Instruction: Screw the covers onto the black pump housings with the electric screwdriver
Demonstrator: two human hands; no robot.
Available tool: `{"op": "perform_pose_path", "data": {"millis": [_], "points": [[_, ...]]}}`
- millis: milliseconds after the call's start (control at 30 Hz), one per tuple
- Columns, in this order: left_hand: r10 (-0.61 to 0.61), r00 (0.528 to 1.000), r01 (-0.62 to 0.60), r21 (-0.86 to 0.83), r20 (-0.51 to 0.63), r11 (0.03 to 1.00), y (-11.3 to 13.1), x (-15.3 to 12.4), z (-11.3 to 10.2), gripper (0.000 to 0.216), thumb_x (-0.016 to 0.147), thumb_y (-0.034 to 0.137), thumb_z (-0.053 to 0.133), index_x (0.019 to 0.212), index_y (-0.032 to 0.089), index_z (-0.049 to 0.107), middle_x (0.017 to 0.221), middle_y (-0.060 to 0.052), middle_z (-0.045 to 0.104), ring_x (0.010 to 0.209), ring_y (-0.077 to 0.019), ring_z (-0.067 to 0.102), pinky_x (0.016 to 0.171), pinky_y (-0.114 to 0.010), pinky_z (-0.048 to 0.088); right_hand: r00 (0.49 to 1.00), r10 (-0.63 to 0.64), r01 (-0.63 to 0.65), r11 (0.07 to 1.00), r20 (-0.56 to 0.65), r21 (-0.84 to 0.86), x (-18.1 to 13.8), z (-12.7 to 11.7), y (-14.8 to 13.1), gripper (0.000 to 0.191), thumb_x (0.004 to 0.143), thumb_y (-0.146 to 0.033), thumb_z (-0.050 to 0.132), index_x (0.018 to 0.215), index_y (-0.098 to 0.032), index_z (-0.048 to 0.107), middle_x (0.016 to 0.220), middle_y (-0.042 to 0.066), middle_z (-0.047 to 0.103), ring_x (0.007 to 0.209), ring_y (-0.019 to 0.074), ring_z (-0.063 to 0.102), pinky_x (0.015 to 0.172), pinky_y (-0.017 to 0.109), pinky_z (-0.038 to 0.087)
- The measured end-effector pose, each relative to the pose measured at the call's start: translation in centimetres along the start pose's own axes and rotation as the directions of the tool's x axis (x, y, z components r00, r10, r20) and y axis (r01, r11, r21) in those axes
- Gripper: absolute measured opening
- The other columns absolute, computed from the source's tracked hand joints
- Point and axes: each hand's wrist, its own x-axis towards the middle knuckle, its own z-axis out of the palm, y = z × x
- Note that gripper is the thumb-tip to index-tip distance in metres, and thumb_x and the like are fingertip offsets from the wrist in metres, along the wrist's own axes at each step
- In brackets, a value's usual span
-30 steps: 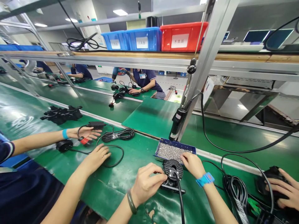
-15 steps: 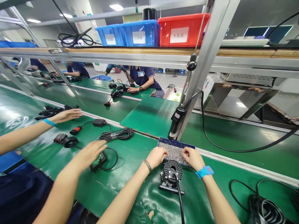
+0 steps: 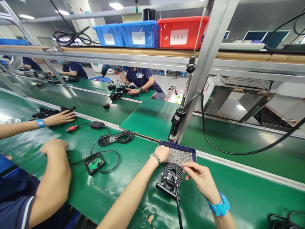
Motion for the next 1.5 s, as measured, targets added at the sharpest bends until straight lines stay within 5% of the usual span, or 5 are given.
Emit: {"op": "perform_pose_path", "data": {"millis": [500, 667, 833, 1167, 1500], "points": [[-0.026, 0.954, -0.242, -0.817, -0.299, 0.523, -0.5, -6.8, 0.2, 0.028, 0.081, 0.033, 0.062, 0.095, 0.010, 0.070, 0.086, -0.011, 0.078, 0.079, -0.0194, 0.074, 0.070, -0.028, 0.060, 0.887, -0.460, 0.415, 0.826, -0.031, -0.381, -0.7, 0.5, 0.3, 0.014, 0.084, -0.021, 0.064, 0.081, -0.023, 0.078, 0.079, 0.004, 0.077, 0.071, 0.0166, 0.072, 0.065, 0.024, 0.057], [0.010, 0.946, -0.302, -0.867, -0.325, 0.395, -0.9, -8.1, 0.1, 0.039, 0.072, 0.046, 0.075, 0.089, 0.012, 0.075, 0.082, -0.010, 0.078, 0.075, -0.0189, 0.073, 0.073, -0.029, 0.059, 0.960, -0.274, 0.259, 0.945, -0.052, -0.202, -1.9, 0.6, 0.9, 0.015, 0.084, -0.030, 0.068, 0.092, -0.028, 0.081, 0.095, 0.007, 0.078, 0.089, 0.0210, 0.073, 0.078, 0.029, 0.060], [0.072, 0.933, -0.352, -0.847, -0.353, 0.398, -1.2, -8.4, -0.3, 0.028, 0.072, 0.040, 0.077, 0.080, 0.013, 0.079, 0.081, -0.008, 0.079, 0.077, -0.0195, 0.072, 0.075, -0.029, 0.057, 0.995, -0.015, 0.024, 0.996, -0.102, 0.091, -4.0, 1.8, 1.8, 0.030, 0.080, -0.042, 0.072, 0.107, -0.030, 0.077, 0.122, 0.009, 0.071, 0.115, 0.0261, 0.065, 0.086, 0.032, 0.060], [0.002, 0.844, -0.464, -0.726, -0.537, 0.507, -1.3, -11.0, 1.0, 0.016, 0.081, 0.030, 0.070, 0.085, 0.020, 0.081, 0.088, -0.008, 0.080, 0.085, -0.0210, 0.073, 0.083, -0.033, 0.057, 0.993, -0.102, 0.098, 0.993, -0.062, -0.063, -1.9, 2.3, 1.2, 0.036, 0.084, -0.050, 0.065, 0.106, -0.024, 0.076, 0.115, 0.010, 0.072, 0.110, 0.0268, 0.066, 0.099, 0.040, 0.052], [-0.064, 0.710, -0.592, -0.644, -0.701, 0.485, 1.5, -13.6, 9.5, 0.099, 0.061, 0.073, 0.075, 0.145, 0.029, 0.044, 0.149, -0.012, 0.049, 0.138, -0.0356, 0.046, 0.117, -0.056, 0.037, 0.961, -0.175, 0.129, 0.969, -0.212, -0.212, -2.3, 4.5, 2.5, 0.039, 0.092, -0.051, 0.047, 0.104, -0.020, 0.068, 0.104, 0.009, 0.072, 0.093, 0.0227, 0.069, 0.084, 0.033, 0.055]]}}
